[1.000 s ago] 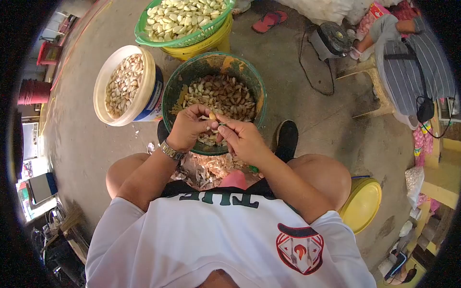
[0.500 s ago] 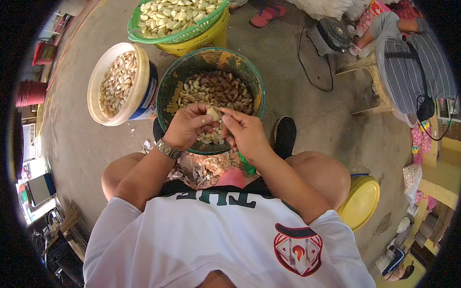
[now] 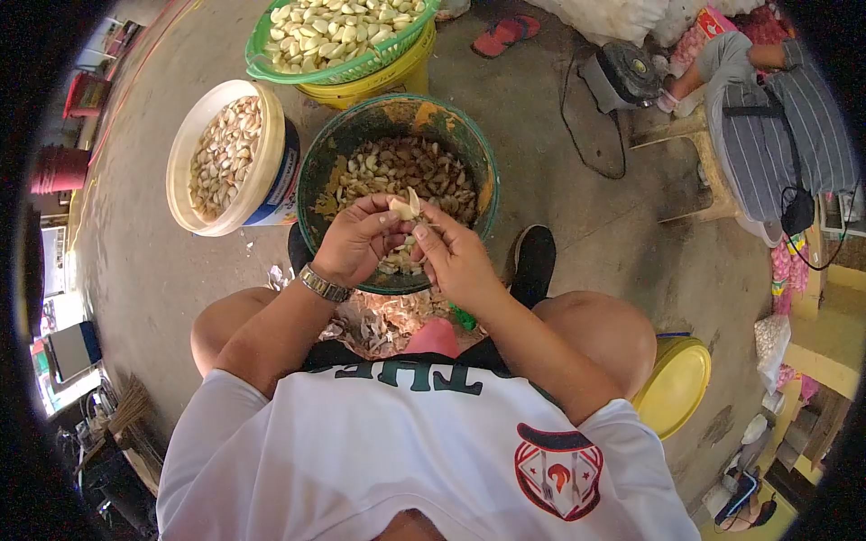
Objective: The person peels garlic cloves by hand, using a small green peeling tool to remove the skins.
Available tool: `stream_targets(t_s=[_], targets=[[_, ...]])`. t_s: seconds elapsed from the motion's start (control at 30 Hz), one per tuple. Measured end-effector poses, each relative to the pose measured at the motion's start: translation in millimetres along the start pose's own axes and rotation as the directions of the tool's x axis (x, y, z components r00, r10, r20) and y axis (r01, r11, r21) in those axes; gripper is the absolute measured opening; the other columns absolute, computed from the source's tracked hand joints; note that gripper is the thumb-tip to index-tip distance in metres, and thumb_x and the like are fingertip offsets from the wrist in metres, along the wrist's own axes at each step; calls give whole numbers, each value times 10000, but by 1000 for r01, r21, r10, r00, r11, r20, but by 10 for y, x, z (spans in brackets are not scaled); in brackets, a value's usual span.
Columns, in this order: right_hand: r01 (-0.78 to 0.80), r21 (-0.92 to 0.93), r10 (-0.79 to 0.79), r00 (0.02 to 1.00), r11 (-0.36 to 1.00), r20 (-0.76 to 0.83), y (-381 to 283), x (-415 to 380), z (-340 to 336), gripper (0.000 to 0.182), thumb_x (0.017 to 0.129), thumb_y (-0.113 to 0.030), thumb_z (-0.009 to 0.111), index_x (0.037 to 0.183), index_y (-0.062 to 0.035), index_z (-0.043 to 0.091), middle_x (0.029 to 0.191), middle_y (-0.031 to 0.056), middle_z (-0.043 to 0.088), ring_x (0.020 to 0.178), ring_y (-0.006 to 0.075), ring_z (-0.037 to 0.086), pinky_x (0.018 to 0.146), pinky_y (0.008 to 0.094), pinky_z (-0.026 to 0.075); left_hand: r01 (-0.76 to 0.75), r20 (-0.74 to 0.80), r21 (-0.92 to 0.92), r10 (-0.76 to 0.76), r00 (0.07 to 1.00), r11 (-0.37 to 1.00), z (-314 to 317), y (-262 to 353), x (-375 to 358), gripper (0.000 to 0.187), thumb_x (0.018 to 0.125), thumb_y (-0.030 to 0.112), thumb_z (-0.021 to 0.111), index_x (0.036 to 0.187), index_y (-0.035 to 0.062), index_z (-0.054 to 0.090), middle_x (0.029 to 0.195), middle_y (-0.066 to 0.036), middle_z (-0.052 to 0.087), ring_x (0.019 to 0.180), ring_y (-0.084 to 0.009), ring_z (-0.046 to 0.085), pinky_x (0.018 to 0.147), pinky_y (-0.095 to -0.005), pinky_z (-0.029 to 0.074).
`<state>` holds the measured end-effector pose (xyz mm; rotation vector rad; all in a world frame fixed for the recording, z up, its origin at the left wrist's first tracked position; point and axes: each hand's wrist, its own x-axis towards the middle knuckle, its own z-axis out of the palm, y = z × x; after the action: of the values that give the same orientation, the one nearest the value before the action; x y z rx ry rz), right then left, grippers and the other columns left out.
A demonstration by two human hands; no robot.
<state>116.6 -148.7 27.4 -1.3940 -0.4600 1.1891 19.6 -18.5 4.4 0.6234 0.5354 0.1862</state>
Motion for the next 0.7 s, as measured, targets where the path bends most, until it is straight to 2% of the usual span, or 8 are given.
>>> stream_targets(t_s=[0.17,0.27,0.4,0.47,0.57,0.67,0.7], targets=[[-26,-33,23,995,999,-99,-4,3,-8,299,842,-186,477,1083,-11,509,612,10,496,444,46,409,401,181,339,24,-48,15,-24,999,1000,14,-30,-14,160,780,32,524,939,18,522,842,-60,579,731,-129,569,644,-234,466],[-7,-45,1,993,999,-120,7,-9,5,289,835,-180,490,1063,-6,523,626,12,507,465,39,413,418,177,341,7,-124,66,2,992,998,28,-83,-25,170,785,40,523,952,7,523,844,-62,579,724,-126,566,660,-238,469],[131,-230,-159,982,964,-105,143,20,-10,291,835,-174,488,1073,-10,516,641,13,507,471,40,410,415,174,333,9,-166,144,15,986,990,22,-111,-29,189,793,51,521,972,-11,526,856,-65,579,720,-119,560,676,-236,469],[185,-273,-211,975,944,-70,169,31,-8,295,844,-185,474,1085,-17,508,648,10,489,450,42,398,378,179,317,-1,-125,150,20,992,989,91,-68,-69,197,794,56,522,980,-10,528,867,-61,579,724,-116,558,683,-232,467],[-87,39,88,996,995,-14,-51,-39,37,273,846,-202,470,1047,-25,521,668,25,496,455,57,404,381,188,319,47,-53,104,-41,998,993,55,-45,-66,195,798,74,525,979,0,531,882,-55,580,737,-115,555,679,-228,460],[-83,304,116,989,949,-93,-76,-19,-21,197,851,-189,456,897,-15,536,647,34,498,445,71,416,363,200,322,111,-7,39,-110,994,993,-16,26,-41,187,801,93,527,971,14,531,891,-48,580,756,-114,553,660,-222,449],[-57,353,113,984,934,-139,-105,0,-46,200,855,-210,452,814,-21,505,651,32,494,435,74,404,358,198,321,129,2,18,-129,992,992,-20,48,-40,184,802,98,528,968,19,531,894,-45,580,763,-114,552,651,-220,444]])
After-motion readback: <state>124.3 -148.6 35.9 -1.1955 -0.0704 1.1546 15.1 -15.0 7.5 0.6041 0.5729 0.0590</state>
